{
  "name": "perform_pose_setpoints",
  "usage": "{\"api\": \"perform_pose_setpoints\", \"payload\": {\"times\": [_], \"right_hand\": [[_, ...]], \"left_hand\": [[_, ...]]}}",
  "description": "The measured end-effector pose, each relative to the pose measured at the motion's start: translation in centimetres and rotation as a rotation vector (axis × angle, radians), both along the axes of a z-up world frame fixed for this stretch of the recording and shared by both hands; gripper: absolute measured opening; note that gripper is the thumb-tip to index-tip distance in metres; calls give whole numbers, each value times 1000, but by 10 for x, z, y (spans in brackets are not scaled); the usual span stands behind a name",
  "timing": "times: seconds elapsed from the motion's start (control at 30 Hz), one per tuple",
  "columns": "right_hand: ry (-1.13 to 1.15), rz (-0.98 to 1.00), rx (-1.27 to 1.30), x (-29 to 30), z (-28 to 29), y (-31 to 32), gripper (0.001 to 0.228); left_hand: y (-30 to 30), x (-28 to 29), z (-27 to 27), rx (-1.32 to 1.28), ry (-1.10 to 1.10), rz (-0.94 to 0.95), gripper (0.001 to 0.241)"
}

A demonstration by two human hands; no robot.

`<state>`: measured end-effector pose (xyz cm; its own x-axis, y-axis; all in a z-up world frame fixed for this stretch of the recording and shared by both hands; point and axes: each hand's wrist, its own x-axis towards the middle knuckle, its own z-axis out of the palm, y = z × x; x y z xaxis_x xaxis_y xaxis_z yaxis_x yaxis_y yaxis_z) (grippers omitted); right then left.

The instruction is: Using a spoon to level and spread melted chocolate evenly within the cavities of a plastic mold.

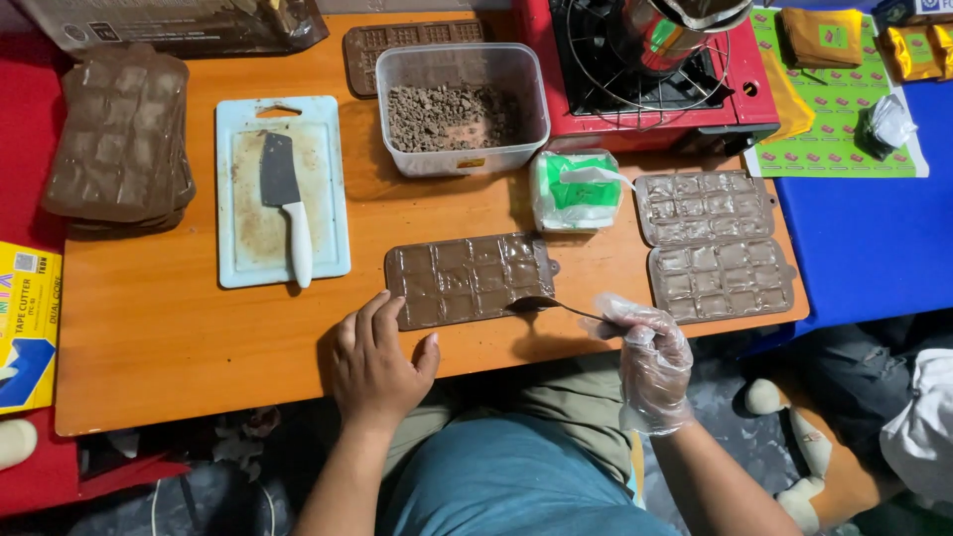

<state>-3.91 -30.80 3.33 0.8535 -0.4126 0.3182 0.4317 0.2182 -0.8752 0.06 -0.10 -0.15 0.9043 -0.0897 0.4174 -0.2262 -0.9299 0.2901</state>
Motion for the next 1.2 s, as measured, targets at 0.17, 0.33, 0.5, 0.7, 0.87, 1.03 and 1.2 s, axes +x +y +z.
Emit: {"api": "perform_pose_setpoints", "payload": {"times": [0.17,0.33,0.5,0.7,0.87,1.03,1.2], "right_hand": [[-21,1,-41,-1,7,6,21],[-54,-17,-91,-1,7,8,23],[-69,-41,-113,-5,9,-1,18],[-89,-141,-217,-4,7,-7,24],[-66,-150,-222,1,37,12,20],[-62,-163,-214,-1,6,-11,17],[-9,-184,-231,-11,-25,-40,16]], "left_hand": [[0,0,-1,-1,-7,2,61],[0,1,2,-11,25,-3,59],[0,0,3,-13,47,-3,59],[0,-1,1,-11,30,-2,59],[0,0,-2,2,8,5,60],[0,0,-3,-25,12,1,60],[0,0,-2,-20,3,-2,59]]}}
